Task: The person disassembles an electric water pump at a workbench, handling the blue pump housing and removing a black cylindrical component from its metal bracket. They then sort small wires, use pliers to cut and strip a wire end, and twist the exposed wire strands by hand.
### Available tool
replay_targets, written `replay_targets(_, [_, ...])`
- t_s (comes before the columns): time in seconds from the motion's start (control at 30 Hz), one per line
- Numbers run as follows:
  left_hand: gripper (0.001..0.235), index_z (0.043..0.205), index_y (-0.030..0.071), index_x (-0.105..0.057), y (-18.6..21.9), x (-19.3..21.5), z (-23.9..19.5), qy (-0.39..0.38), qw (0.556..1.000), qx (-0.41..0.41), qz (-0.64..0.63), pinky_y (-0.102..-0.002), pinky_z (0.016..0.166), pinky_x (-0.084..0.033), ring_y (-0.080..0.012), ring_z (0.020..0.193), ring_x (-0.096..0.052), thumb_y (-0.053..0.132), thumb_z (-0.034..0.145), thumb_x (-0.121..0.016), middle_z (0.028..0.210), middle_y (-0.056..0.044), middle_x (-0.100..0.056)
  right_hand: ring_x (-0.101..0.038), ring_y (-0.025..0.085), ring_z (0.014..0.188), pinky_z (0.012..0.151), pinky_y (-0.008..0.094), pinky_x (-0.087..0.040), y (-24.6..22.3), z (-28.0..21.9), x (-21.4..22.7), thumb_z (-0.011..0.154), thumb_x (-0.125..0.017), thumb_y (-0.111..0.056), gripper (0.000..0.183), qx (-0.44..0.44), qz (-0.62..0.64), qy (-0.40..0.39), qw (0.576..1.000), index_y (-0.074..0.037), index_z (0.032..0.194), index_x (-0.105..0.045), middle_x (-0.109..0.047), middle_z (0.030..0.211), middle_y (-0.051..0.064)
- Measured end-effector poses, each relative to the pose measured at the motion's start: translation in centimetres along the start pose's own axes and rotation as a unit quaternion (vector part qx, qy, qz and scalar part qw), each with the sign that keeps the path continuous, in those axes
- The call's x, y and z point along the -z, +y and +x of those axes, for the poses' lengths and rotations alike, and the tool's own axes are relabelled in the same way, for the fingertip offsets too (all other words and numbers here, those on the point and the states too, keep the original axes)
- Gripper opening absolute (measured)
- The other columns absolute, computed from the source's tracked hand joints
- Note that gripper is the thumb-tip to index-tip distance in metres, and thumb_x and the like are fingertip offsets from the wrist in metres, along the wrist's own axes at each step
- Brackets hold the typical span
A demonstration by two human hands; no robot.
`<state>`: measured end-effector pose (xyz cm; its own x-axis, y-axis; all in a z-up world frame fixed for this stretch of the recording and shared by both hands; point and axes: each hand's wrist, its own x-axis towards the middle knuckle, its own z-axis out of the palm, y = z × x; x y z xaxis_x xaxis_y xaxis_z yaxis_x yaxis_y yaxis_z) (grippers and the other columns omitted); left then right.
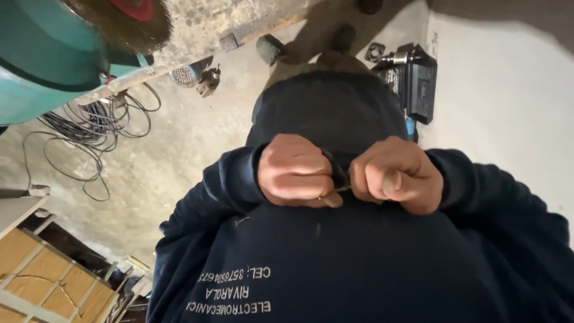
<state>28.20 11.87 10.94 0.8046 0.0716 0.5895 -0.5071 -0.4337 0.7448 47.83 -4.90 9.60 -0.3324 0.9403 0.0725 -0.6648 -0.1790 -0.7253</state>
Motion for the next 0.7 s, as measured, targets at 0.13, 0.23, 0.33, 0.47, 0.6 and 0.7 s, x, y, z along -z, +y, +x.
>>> replay_targets(0.13, [0.034, 0.077, 0.007, -0.061, 0.2, 0.7, -0.3, -0.013, 0.998, -0.008, -0.061, -0.039, 0.053, -0.041, -0.0235, 0.061, -0.058, 0.017, 0.097, -0.086, 0.075, -0.005, -0.053, -0.044, 0.018, 0.058, 0.056, 0.034, -0.038, 1.1, -2.5, 0.1, 0.111, -0.056, -0.037, 0.050, 0.044, 0.064, 0.070, 0.995, -0.008, 0.071, -0.049, -0.054, 0.070, 0.007])
replay_targets(0.23, [0.033, 0.075, 0.006, -0.062, -0.3, 1.5, 0.1, 0.006, 0.998, -0.035, -0.046, -0.037, 0.049, -0.040, -0.0210, 0.056, -0.057, 0.016, 0.096, -0.085, 0.072, -0.006, -0.056, -0.041, 0.016, 0.056, 0.054, 0.035, -0.036, 1.7, -4.1, 1.6, 0.111, -0.056, -0.032, 0.046, 0.057, 0.046, 0.151, 0.986, -0.011, 0.070, -0.047, -0.049, 0.065, 0.004])
replay_targets(0.33, [0.031, 0.077, 0.005, -0.063, 0.6, 0.9, -0.4, 0.025, 0.999, -0.018, -0.043, -0.035, 0.048, -0.040, -0.0198, 0.056, -0.057, 0.017, 0.097, -0.083, 0.074, -0.007, -0.058, -0.042, 0.013, 0.052, 0.050, 0.034, -0.038, 4.4, -6.8, 1.0, 0.111, -0.050, -0.028, 0.036, 0.109, 0.049, 0.221, 0.968, -0.010, 0.080, -0.044, -0.046, 0.059, 0.000])
replay_targets(0.47, [0.030, 0.075, 0.005, -0.063, 1.1, 1.8, -0.5, 0.018, 0.999, -0.017, 0.022, -0.034, 0.046, -0.039, -0.0186, 0.054, -0.054, 0.014, 0.094, -0.084, 0.073, -0.006, -0.058, -0.044, 0.014, 0.054, 0.051, 0.033, -0.037, 2.9, -7.0, 1.2, 0.112, -0.048, -0.026, 0.029, 0.207, 0.077, 0.247, 0.944, -0.013, 0.086, -0.051, -0.040, 0.061, -0.001])
replay_targets(0.6, [0.025, 0.076, 0.004, -0.064, 2.8, 2.9, -2.8, 0.000, 0.998, 0.047, 0.044, -0.036, 0.046, -0.037, -0.0208, 0.052, -0.053, 0.012, 0.087, -0.085, 0.074, -0.008, -0.059, -0.045, 0.016, 0.058, 0.051, 0.030, -0.037, 0.0, -10.5, 1.9, 0.107, -0.041, -0.042, 0.041, 0.079, -0.007, 0.409, 0.909, -0.016, 0.076, -0.050, -0.046, 0.066, 0.004])
replay_targets(0.7, [0.016, 0.074, 0.007, -0.061, 8.1, 5.0, -12.2, 0.149, 0.980, 0.102, 0.084, -0.035, 0.051, -0.048, -0.0231, 0.058, -0.062, 0.011, 0.086, -0.071, 0.074, -0.007, -0.062, -0.045, 0.015, 0.057, 0.051, 0.030, -0.036, -1.1, -15.5, 5.5, 0.110, -0.043, -0.042, 0.046, 0.057, -0.069, 0.423, 0.902, -0.013, 0.075, -0.051, -0.047, 0.066, 0.005])
